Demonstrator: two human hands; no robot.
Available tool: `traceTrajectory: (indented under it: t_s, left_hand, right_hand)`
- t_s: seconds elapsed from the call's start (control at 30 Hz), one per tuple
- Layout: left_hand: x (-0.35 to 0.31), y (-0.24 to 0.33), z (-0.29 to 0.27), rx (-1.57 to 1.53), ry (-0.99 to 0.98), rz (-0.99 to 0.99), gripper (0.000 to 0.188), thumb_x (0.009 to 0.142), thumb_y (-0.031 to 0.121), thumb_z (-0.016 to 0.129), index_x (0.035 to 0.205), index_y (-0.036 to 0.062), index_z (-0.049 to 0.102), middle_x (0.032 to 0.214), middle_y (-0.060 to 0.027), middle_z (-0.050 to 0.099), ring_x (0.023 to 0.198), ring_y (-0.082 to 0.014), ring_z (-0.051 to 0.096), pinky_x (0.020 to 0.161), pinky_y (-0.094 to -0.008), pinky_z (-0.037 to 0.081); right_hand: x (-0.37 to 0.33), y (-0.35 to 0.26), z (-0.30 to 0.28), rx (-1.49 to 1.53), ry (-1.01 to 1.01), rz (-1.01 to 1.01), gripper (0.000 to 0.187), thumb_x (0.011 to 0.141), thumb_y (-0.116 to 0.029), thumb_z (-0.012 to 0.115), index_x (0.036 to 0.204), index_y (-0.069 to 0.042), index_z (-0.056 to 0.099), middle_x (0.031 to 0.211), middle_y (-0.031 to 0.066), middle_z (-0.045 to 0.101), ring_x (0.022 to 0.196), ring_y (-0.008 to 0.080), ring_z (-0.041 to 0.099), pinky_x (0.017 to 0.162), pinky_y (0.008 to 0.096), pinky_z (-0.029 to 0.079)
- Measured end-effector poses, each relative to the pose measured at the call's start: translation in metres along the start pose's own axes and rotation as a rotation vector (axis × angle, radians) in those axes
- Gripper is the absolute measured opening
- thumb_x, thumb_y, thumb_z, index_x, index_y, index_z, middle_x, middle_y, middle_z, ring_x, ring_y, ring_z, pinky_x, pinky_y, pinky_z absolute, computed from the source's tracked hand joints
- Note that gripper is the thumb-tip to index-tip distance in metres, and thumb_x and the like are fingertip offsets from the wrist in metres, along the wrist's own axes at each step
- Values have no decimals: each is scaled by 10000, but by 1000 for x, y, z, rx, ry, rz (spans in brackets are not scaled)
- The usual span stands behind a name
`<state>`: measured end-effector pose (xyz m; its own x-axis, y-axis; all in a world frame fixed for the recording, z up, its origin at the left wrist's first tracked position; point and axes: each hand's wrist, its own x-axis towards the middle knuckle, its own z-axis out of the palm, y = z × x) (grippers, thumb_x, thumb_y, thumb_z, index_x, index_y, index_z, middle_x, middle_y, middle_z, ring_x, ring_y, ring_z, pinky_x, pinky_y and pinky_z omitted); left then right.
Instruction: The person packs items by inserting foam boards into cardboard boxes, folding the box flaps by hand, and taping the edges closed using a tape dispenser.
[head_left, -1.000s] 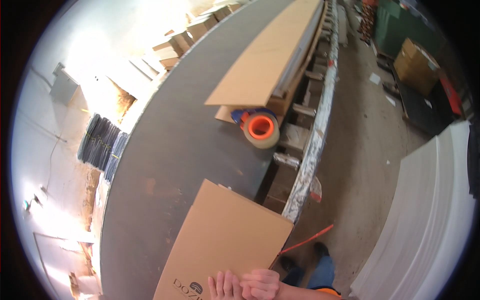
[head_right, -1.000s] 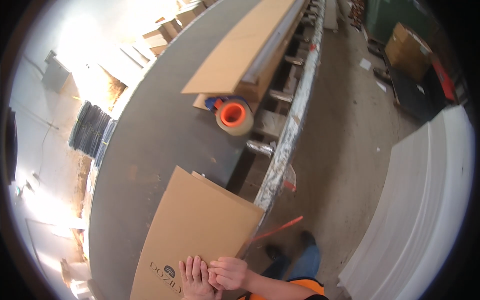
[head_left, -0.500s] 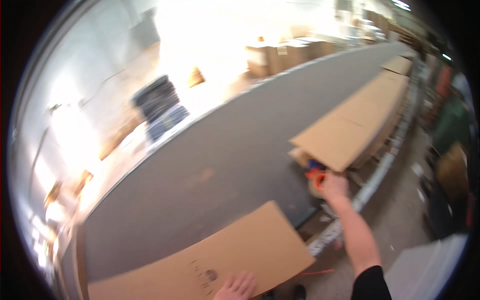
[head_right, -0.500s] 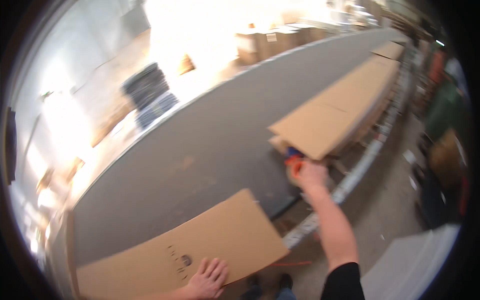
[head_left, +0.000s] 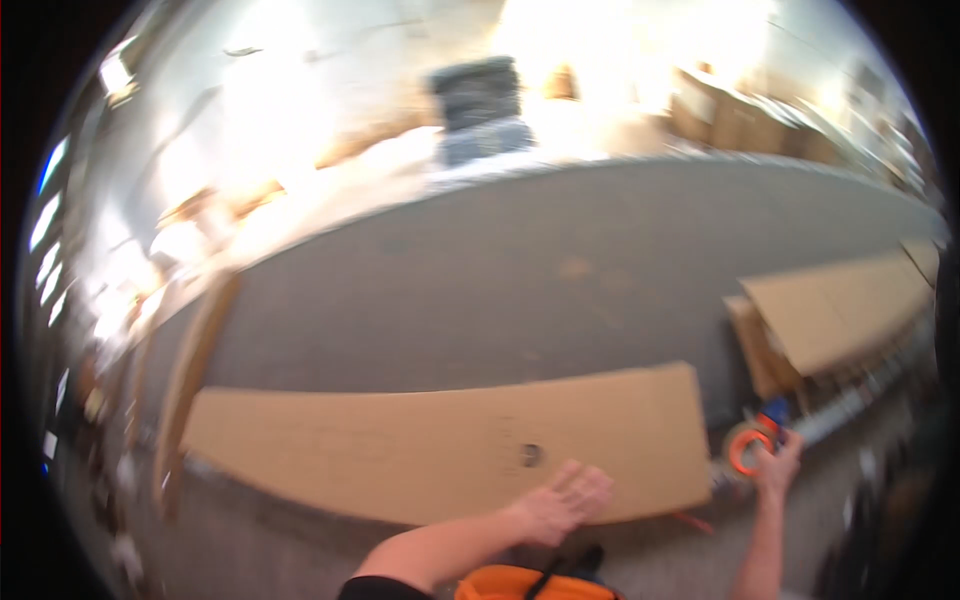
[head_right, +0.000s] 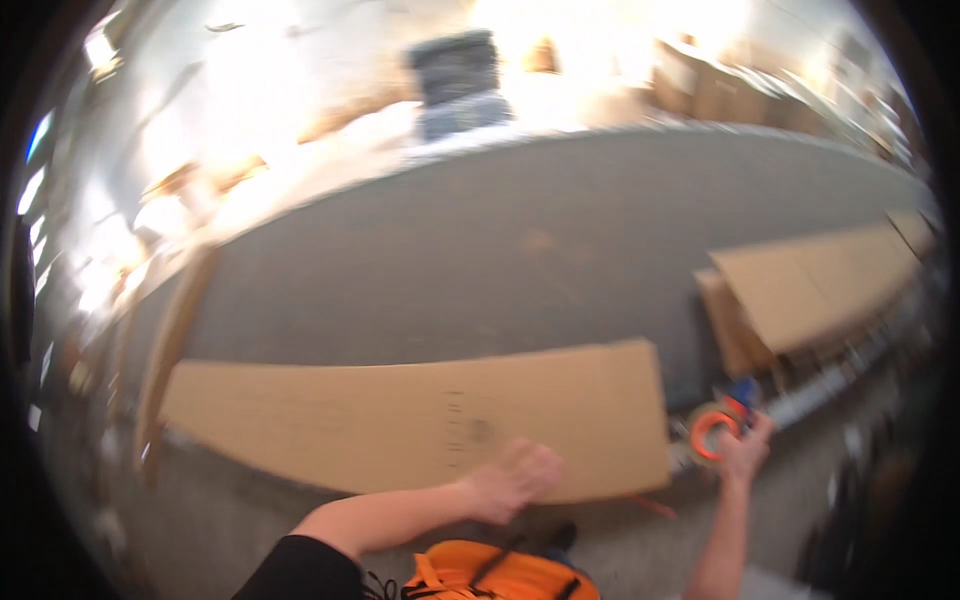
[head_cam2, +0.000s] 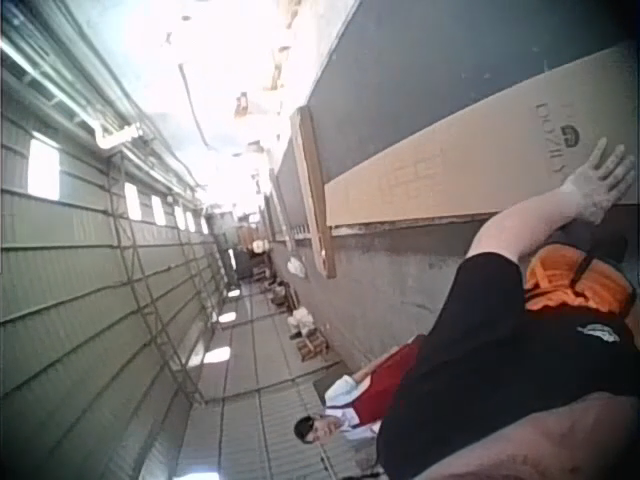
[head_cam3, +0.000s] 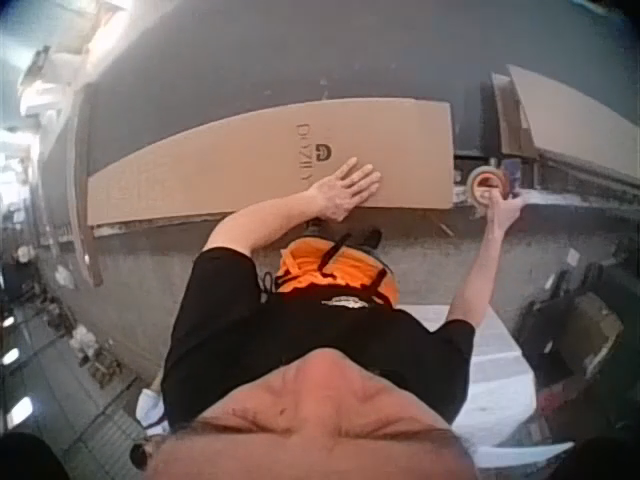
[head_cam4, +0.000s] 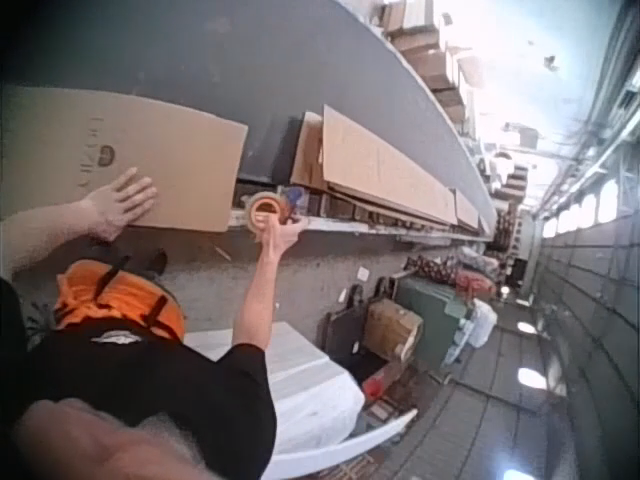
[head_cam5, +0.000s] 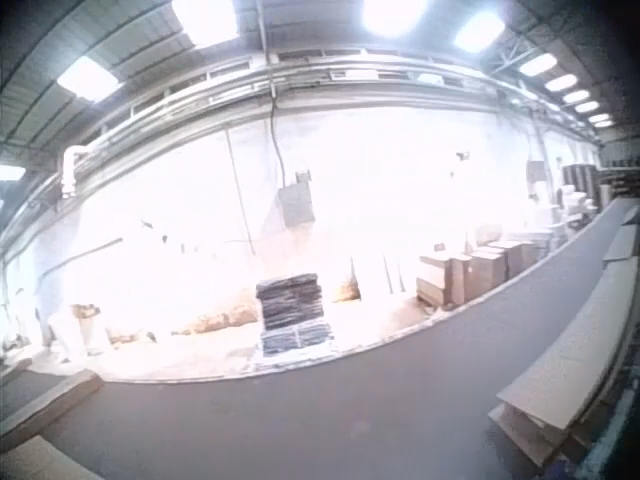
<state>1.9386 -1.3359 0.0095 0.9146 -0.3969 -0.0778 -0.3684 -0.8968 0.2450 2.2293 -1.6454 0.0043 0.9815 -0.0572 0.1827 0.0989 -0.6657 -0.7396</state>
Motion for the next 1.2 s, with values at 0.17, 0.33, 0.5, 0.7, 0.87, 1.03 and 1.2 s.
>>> traceTrajectory:
  t_s: [0.17, 0.33, 0.5, 0.7, 0.87, 1.03, 1.2]
  left_hand:
    - [-12, -12, -31, 34, -92, 40, 698, 853, 210, 528, 1484, -8, 323, 1559, -212, 273, 1465, -443, 189, 1187, -605, 117]
    - [-21, -7, -22, 105, 14, 109, 701, 847, 246, 554, 1472, 1, 351, 1517, -187, 347, 1437, -475, 236, 1190, -582, 167]
    - [-34, -13, -6, 120, 141, 141, 756, 781, 251, 617, 1459, 17, 378, 1463, -169, 404, 1423, -480, 267, 1184, -576, 203]
    - [-41, -13, -17, 65, 131, 147, 706, 810, 225, 576, 1458, 18, 388, 1445, -155, 418, 1424, -463, 266, 1190, -559, 197]
    - [-44, -12, -16, 46, 109, 137, 636, 875, 208, 515, 1462, 1, 387, 1426, -154, 432, 1423, -439, 270, 1194, -549, 183]
    - [-45, -14, -12, 75, 128, 135, 766, 745, 229, 631, 1452, 44, 401, 1431, -136, 435, 1418, -423, 305, 1195, -568, 196]
    - [-51, -15, -5, 110, 115, 121, 774, 768, 250, 624, 1474, 56, 371, 1438, -128, 432, 1427, -416, 289, 1198, -574, 176]
  right_hand:
    - [-113, -88, -51, 719, -334, 216, 942, 568, 20, 548, 1491, -24, 363, 1244, 88, 580, 1094, 189, 590, 935, 292, 483]
    - [-169, -145, -76, 374, -343, 36, 813, 600, -21, 685, 1398, -50, 533, 1126, 76, 566, 1011, 172, 588, 893, 283, 482]
    - [-181, -199, -48, -123, -339, -254, 623, 647, -189, 718, 1267, -161, 662, 1123, 157, 601, 923, 292, 651, 835, 349, 536]
    - [-174, -253, 4, -478, -319, -475, 463, 653, -279, 721, 1109, -202, 732, 1089, 191, 643, 837, 361, 685, 743, 415, 564]
    - [-176, -238, 24, -785, -725, -377, 346, 677, -285, 612, 980, -151, 711, 980, 215, 660, 836, 373, 674, 784, 464, 547]
    - [-176, -231, 24, -795, -858, -358, 344, 669, -277, 612, 966, -141, 720, 944, 165, 692, 880, 348, 680, 808, 432, 546]
    - [-207, -203, -10, -820, -949, -360, 365, 647, -311, 653, 973, -159, 717, 919, 172, 669, 865, 351, 683, 791, 438, 551]
